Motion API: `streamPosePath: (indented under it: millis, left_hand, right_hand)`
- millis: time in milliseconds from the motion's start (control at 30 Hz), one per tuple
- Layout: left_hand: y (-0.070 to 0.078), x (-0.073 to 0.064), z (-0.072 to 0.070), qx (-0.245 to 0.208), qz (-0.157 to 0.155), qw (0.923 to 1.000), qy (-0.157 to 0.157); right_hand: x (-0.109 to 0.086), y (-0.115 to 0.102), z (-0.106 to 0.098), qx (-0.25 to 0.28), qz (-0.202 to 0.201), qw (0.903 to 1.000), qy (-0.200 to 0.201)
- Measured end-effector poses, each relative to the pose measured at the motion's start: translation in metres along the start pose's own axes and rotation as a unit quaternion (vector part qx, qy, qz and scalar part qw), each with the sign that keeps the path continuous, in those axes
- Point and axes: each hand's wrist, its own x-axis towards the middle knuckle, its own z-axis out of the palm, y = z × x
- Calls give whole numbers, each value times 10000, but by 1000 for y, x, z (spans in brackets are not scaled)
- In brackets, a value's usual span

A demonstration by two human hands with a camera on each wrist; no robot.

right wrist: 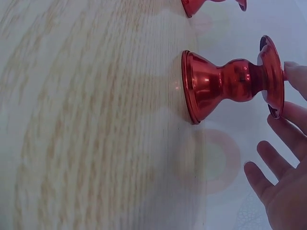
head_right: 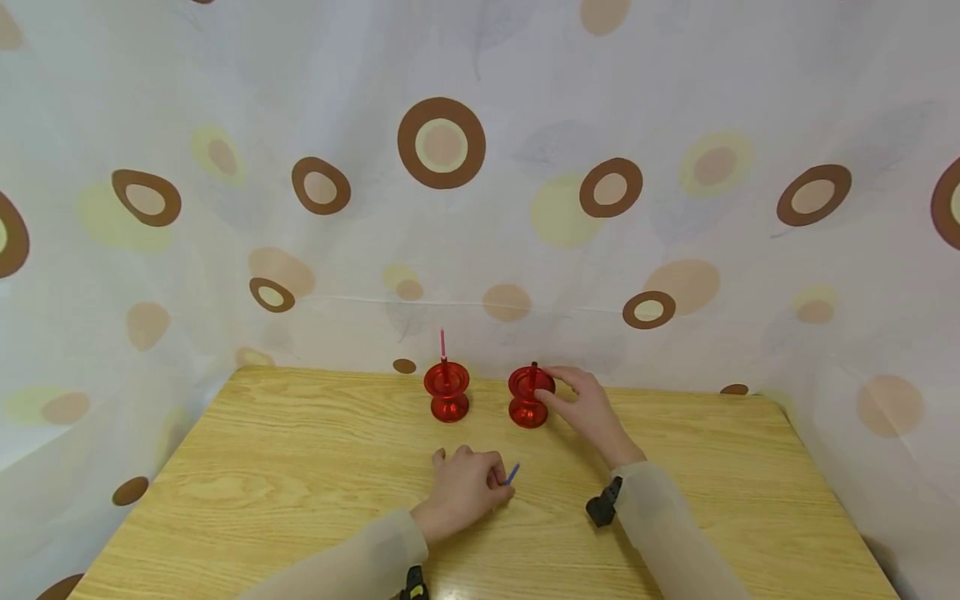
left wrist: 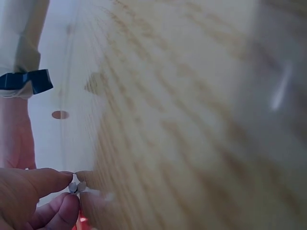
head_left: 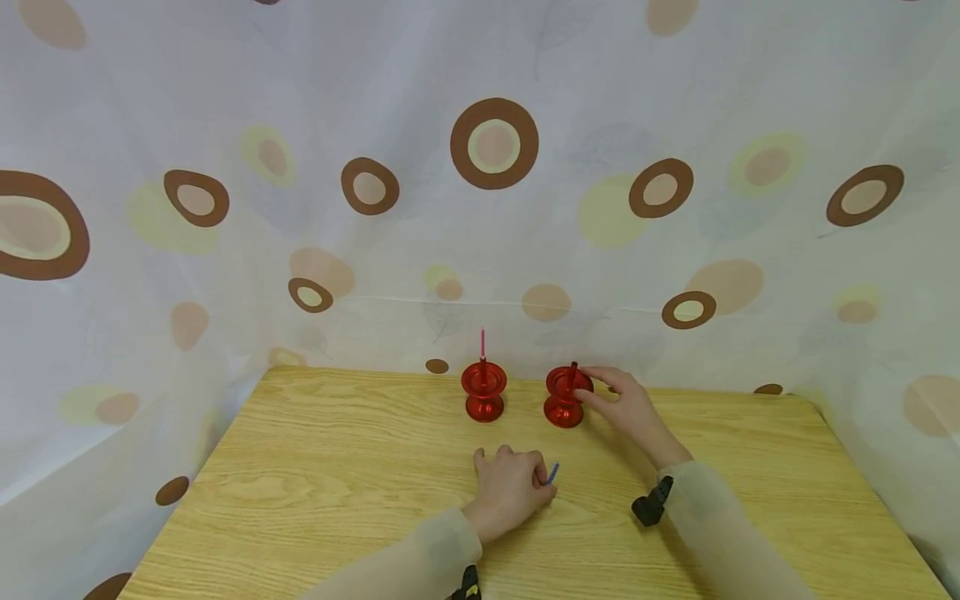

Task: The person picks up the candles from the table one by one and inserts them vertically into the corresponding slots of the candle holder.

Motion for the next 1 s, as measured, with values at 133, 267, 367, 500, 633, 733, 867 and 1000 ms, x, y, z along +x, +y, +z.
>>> streamPosePath:
  millis: [133,267,367,500,633,733,867,1000]
  left_hand:
    - [2,0,-3,-43,17,10000,-15]
    - [1,0,-5,-112,29,9999,-91]
    - [1,2,-7,-121,34,9998,-134]
    - [-1,5,-10,-60,-10,9997,-238]
    - [0,8,-13,57,-78,9993,-369]
    - [1,9,-14,255,-94,9989,-388]
    - [3,7,-17,452,-71,9982,-396]
    - [1,7,-19,486,-10,9980,-397]
  right_hand:
    - [2,-1,1,-80,-127,9999,-76]
    - [2,-2,1,-79,-210,9997,-105]
    - [2,-2,1,-69,-191,9997,-93]
    - [2,-2,1,-50,-157,9998,-105]
    - [2,-2,1,-33,-189,9997,-142]
    - [3,-2,0,-28,-256,9996,-142]
    - [2,-3,1,-5,-328,9994,-146]
    - [2,-2,2,12,-307,9994,-151]
